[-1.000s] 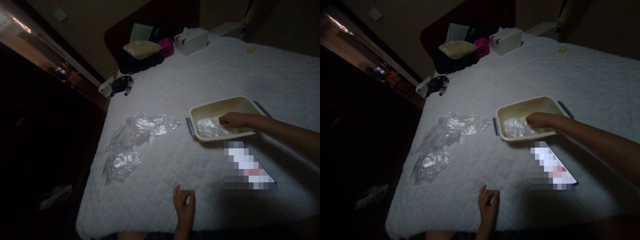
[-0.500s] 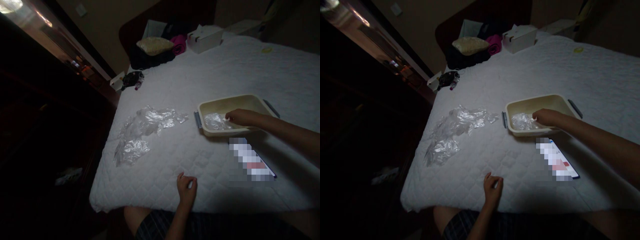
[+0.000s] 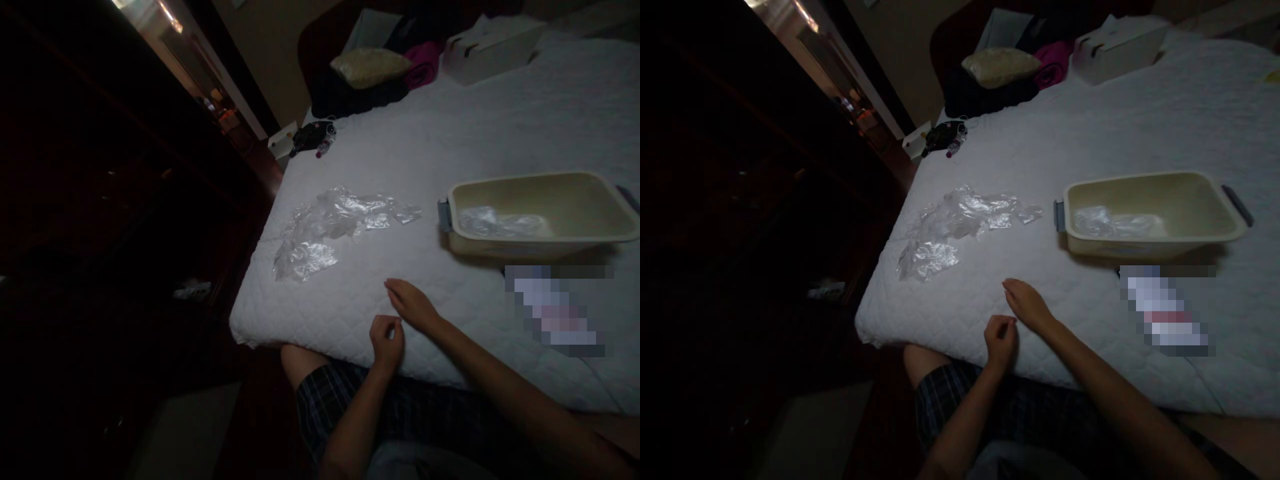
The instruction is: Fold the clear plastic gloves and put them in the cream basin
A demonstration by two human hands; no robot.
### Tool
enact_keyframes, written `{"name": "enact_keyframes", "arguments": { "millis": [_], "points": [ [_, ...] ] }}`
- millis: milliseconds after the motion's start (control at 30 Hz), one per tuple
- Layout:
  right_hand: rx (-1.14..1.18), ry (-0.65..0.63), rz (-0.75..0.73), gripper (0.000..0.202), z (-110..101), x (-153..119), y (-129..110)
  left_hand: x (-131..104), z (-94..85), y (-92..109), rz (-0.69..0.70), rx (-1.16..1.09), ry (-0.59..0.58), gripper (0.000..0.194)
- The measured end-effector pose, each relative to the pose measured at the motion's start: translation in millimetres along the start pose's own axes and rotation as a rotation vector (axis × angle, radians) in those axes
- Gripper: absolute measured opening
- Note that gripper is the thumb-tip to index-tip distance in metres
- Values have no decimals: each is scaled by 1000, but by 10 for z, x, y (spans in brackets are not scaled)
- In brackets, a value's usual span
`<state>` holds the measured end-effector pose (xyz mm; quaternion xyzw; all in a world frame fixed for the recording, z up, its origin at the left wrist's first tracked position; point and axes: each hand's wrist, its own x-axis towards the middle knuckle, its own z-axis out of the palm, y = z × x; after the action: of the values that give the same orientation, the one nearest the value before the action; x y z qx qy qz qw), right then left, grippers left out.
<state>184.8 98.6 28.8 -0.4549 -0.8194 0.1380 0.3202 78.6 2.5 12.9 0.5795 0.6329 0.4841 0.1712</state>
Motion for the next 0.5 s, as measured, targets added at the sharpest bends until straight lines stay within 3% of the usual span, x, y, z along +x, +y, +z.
{"name": "enact_keyframes", "arguments": {
  "millis": [100,233,400,500],
  "points": [
    [-21,9,1,34,280,-170,-16,18,-290,-133,4,56,70,17],
    [-80,10,-25,35,335,-243,61,271,-665,-385,30,199,68,16],
    [-52,45,-21,34,352,-238,111,1018,-1032,-557,119,462,77,22],
    [-49,61,-14,34,358,-234,99,1534,-1193,-595,74,643,66,28]
  ]
}}
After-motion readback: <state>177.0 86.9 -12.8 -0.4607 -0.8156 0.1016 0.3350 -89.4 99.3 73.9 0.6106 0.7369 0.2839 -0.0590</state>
